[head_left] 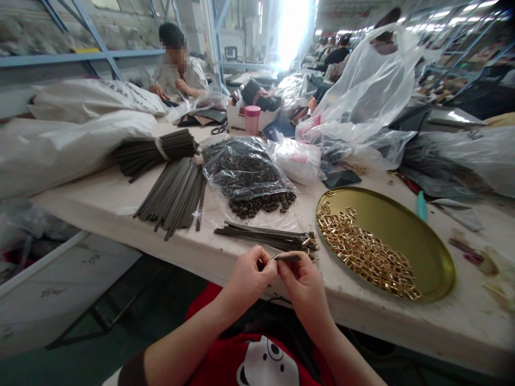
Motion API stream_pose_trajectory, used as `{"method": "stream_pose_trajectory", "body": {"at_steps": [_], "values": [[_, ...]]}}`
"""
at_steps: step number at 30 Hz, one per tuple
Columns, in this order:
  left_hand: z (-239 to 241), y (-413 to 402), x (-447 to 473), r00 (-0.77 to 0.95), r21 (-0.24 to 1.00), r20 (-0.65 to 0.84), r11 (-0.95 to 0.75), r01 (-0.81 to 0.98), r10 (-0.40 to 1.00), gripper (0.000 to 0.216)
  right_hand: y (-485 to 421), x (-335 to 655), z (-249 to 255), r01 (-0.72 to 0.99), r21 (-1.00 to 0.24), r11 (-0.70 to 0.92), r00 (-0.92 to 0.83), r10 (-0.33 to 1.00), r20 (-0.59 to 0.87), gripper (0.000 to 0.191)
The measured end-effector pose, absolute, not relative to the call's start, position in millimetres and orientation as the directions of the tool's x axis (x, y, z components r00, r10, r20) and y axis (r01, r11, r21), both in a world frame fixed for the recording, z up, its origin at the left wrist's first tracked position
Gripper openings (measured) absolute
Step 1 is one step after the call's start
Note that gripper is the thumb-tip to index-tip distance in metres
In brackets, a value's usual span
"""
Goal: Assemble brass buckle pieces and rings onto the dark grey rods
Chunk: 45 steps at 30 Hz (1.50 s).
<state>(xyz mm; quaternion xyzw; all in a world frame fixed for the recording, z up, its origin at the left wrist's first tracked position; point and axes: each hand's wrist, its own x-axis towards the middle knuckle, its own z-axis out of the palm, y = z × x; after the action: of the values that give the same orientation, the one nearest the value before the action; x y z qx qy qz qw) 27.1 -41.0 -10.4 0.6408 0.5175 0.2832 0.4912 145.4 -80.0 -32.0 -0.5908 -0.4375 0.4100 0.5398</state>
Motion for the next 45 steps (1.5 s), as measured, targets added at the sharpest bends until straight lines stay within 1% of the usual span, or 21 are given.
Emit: {"method": "stream_pose_trajectory", "body": {"at_steps": [2,4,6,7,9,10,13,15,16,19,20,22,24,26,30,35,41,45], "values": [[-6,-44,26,0.345,0.924,-0.116,-0.026,0.382,0.932,0.011,-78,148,-31,0.157,-0.988,0.003,0.315,0.947,0.053,0.014],[-1,-47,24,0.425,0.933,-0.104,-0.06,0.355,0.899,0.003,-75,152,-29,0.155,-0.988,0.013,0.298,0.953,0.059,0.012],[1,-48,23,0.477,0.95,-0.098,-0.06,0.305,0.873,0.012,-71,155,-28,0.104,-0.995,-0.007,0.253,0.967,0.02,0.011],[1,-47,22,0.477,0.961,-0.095,-0.045,0.272,0.874,0.013,-70,156,-27,0.081,-0.996,-0.021,0.232,0.973,-0.002,0.012],[-2,-45,20,0.46,0.98,-0.116,0.027,0.195,0.88,0.011,-70,155,-27,0.069,-0.997,-0.031,0.228,0.973,-0.014,0.011],[-4,-43,20,0.456,0.984,-0.146,0.08,0.16,0.878,0.01,-70,154,-27,0.093,-0.995,-0.021,0.242,0.97,0.002,0.011],[-7,-37,17,0.48,0.965,-0.262,0.224,0.136,0.837,0.017,-74,150,-25,0.258,-0.964,0.056,0.267,0.955,0.127,0.006],[-7,-34,15,0.486,0.951,-0.31,0.264,0.162,0.817,0.019,-77,151,-22,0.359,-0.925,0.127,0.212,0.954,0.213,0.004],[-5,-32,14,0.487,0.945,-0.327,0.277,0.173,0.81,0.02,-78,152,-20,0.384,-0.908,0.166,0.17,0.954,0.247,0.005],[-1,-30,10,0.512,0.923,-0.381,0.347,0.167,0.77,0.024,-79,157,-13,0.353,-0.896,0.267,0.054,0.951,0.305,0.012],[0,-30,9,0.528,0.912,-0.401,0.377,0.159,0.749,0.025,-79,159,-12,0.315,-0.91,0.268,0.035,0.955,0.294,0.016],[2,-30,7,0.561,0.893,-0.427,0.43,0.137,0.709,0.026,-78,162,-10,0.211,-0.956,0.203,0.021,0.977,0.212,0.023],[3,-30,5,0.59,0.879,-0.433,0.464,0.109,0.681,0.026,-77,165,-9,0.097,-0.99,0.1,0.009,0.995,0.101,0.021],[4,-31,4,0.61,0.868,-0.429,0.49,0.075,0.667,0.025,-76,167,-8,0.037,-0.998,0.053,-0.036,0.998,0.052,0.02],[3,-30,5,0.599,0.852,-0.443,0.522,0.049,0.667,0.026,-72,173,0,0.066,-0.995,0.07,-0.163,0.985,0.058,0.021],[3,-33,10,0.581,0.855,-0.462,0.511,0.09,0.67,0.024,-67,177,10,0.01,-0.998,-0.058,-0.228,0.972,-0.059,0.016],[12,-40,15,0.56,0.868,-0.471,0.47,0.159,0.681,0.021,-70,180,12,-0.03,-0.993,-0.111,-0.298,0.95,-0.097,0.02],[15,-43,17,0.526,0.883,-0.461,0.425,0.198,0.714,0.019,-73,180,11,-0.068,-0.979,-0.192,-0.319,0.934,-0.161,0.018]]}}
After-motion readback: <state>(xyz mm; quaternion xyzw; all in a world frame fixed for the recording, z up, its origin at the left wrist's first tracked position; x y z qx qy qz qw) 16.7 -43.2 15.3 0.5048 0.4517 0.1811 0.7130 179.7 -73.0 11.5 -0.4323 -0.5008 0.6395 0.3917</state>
